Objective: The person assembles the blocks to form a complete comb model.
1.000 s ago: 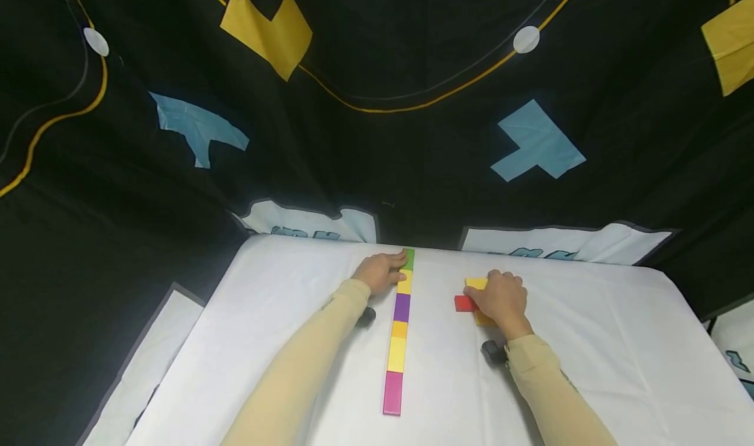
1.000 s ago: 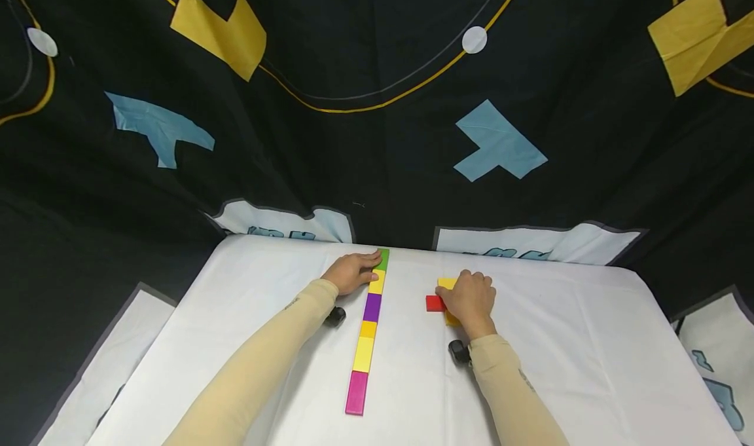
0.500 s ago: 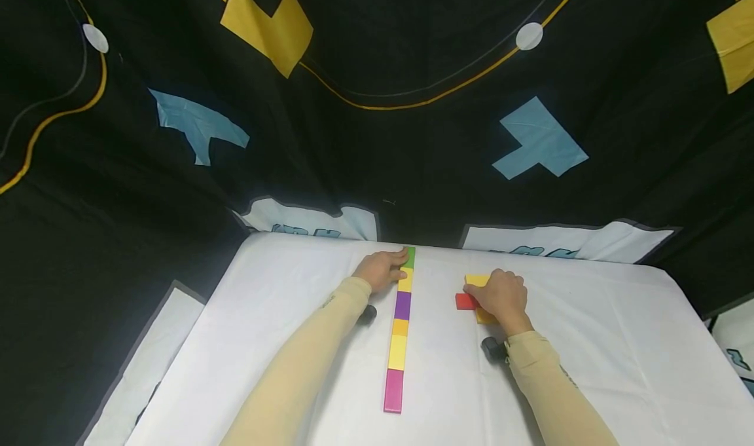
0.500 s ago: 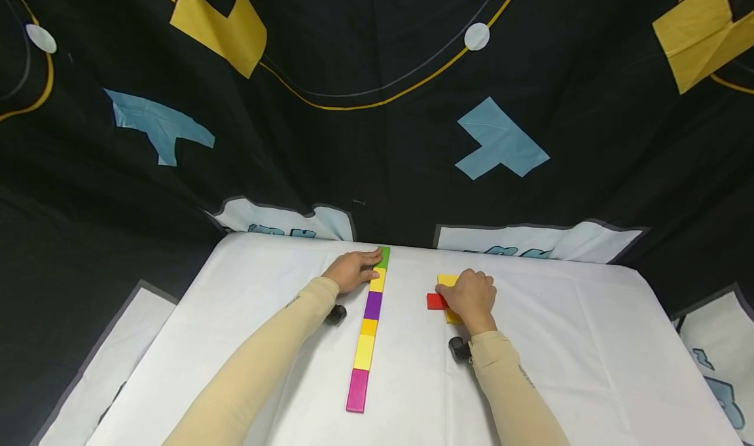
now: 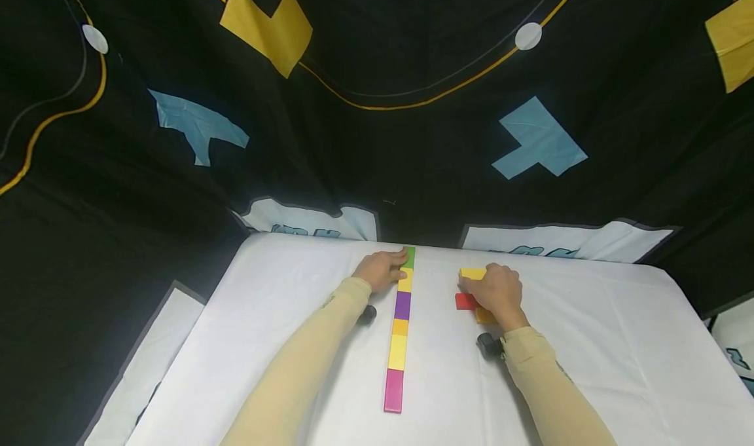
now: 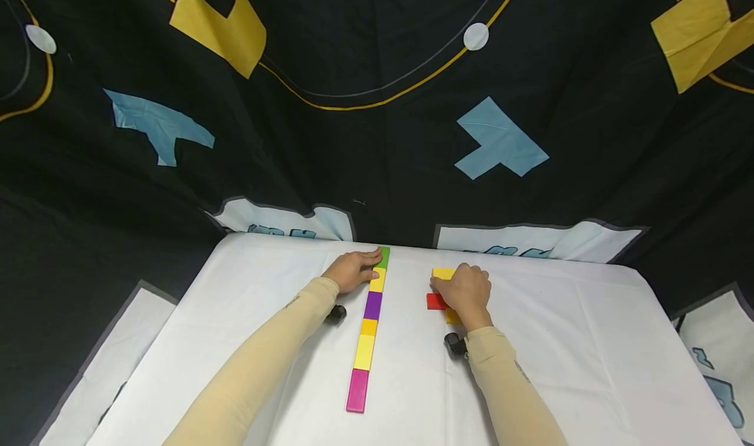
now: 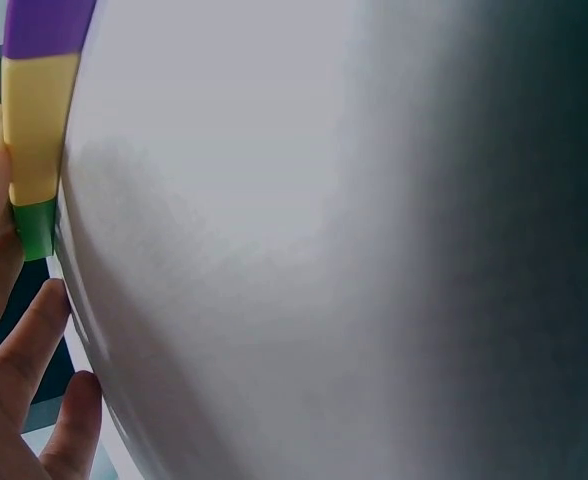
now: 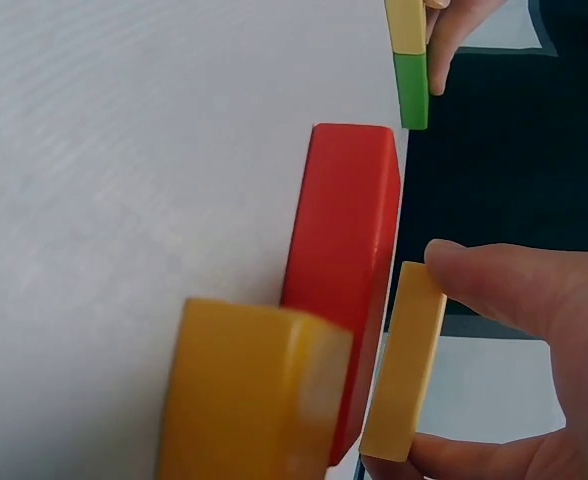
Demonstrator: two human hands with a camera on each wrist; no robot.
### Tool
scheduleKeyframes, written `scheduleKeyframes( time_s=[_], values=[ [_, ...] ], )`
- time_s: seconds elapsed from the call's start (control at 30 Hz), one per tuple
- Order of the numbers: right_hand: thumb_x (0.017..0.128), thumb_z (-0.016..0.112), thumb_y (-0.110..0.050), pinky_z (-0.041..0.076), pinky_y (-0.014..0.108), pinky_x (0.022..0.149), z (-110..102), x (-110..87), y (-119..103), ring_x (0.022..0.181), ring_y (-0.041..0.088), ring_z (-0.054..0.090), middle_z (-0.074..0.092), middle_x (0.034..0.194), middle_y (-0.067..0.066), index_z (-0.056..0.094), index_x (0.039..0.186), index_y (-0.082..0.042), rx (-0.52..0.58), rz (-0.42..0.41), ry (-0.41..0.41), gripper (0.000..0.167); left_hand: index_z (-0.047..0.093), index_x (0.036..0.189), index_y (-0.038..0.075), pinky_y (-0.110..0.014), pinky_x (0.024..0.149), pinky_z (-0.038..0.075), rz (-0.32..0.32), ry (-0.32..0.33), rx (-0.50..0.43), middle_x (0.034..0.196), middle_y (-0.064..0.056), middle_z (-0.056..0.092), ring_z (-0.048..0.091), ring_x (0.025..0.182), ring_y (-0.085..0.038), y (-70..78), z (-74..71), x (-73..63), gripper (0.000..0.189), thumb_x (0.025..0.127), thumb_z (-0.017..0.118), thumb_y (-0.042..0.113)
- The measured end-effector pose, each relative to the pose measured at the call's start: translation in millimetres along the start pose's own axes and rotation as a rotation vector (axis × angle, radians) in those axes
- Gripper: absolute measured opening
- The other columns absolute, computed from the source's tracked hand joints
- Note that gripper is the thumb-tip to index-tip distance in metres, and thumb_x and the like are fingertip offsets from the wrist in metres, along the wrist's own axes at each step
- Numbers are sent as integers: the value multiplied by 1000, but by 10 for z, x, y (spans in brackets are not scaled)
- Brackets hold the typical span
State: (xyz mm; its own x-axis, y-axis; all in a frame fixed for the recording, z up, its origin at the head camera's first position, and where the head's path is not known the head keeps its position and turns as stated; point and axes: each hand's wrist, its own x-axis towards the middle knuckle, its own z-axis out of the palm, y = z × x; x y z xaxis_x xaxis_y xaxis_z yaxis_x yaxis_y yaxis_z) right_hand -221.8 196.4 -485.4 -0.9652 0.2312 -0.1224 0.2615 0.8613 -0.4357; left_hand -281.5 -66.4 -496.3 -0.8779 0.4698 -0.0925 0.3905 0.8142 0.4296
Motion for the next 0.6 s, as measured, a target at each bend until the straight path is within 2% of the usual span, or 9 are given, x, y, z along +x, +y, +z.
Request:
scheduleKeyframes(
  time_s=[0.6],
  values=[
    [87,67,-47,50,55,91,61,47,-222,106,42,51,60,118,29,56,130,9,25,-19,43,72,51,148,22,-39,119,32,0,-1,0,156,9,40,40,144,-21,-15,15,8,54,98,66,35]
  ],
)
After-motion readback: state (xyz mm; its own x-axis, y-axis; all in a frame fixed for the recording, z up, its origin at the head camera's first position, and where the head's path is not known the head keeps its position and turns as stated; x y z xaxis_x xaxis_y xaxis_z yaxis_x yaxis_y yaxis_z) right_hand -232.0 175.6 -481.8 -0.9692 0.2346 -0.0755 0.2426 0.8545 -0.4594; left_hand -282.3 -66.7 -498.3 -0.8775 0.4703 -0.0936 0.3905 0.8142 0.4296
